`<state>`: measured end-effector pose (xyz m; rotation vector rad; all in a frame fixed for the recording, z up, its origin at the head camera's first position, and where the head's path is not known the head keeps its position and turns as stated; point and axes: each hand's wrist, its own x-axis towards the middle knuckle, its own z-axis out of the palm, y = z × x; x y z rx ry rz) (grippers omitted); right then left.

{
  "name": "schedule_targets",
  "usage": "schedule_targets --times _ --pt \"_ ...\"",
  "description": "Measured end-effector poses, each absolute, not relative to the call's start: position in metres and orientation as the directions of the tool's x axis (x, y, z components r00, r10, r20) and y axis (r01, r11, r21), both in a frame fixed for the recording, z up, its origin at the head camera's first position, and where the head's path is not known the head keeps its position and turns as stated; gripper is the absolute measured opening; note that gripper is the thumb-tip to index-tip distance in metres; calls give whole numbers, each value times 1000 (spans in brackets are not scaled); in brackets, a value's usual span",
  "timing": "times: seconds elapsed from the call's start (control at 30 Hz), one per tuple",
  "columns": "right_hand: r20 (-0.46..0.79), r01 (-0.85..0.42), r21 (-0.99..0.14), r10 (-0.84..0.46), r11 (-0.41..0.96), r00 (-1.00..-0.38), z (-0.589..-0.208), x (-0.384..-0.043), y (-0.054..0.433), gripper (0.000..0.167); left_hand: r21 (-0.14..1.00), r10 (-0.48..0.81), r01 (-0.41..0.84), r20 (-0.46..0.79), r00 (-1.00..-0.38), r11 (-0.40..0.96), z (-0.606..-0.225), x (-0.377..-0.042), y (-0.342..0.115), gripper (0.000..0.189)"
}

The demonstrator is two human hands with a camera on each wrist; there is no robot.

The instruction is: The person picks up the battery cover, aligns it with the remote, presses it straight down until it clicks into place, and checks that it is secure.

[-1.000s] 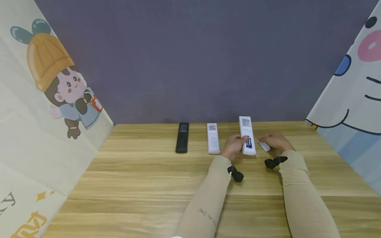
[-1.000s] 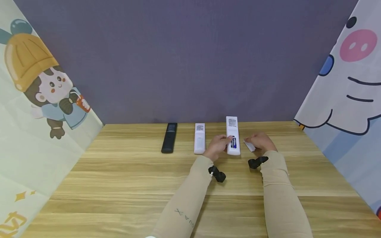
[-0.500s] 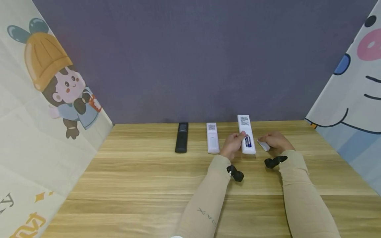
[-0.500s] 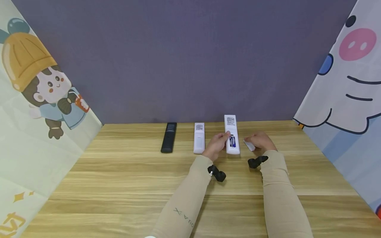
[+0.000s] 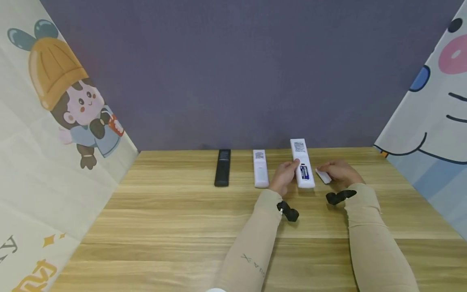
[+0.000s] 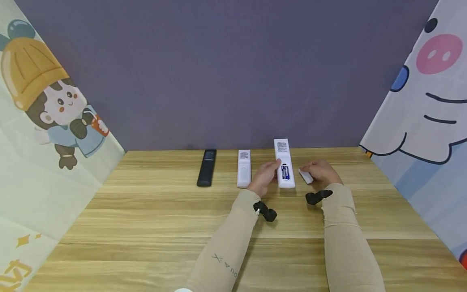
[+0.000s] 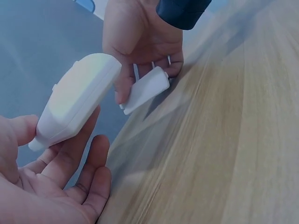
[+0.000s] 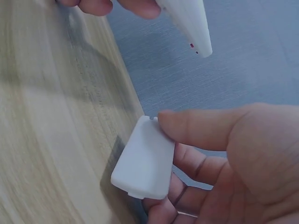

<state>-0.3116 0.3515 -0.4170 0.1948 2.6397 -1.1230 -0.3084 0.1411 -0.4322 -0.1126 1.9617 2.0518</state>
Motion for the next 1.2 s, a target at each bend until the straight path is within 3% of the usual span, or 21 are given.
schedule_targets --times 0.2,0.5,0.8,1.2 --pt "-281 207 -725 -8 656 -960 -413 -311 350 42 962 164 -266 -254 -953 -56 -437 -314 140 38" --pt "-298 222 -732 -10 644 -955 -409 -312 350 48 953 215 -248 -209 -954 -174 -440 -318 135 36" --pt "-299 217 -734 -19 644 -954 -408 -309 351 50 895 296 -327 -237 -925 -304 -440 -319 134 28" --pt "-293 215 -740 -17 637 -956 -407 -308 351 47 906 295 -340 -263 -919 -253 -449 -317 133 29"
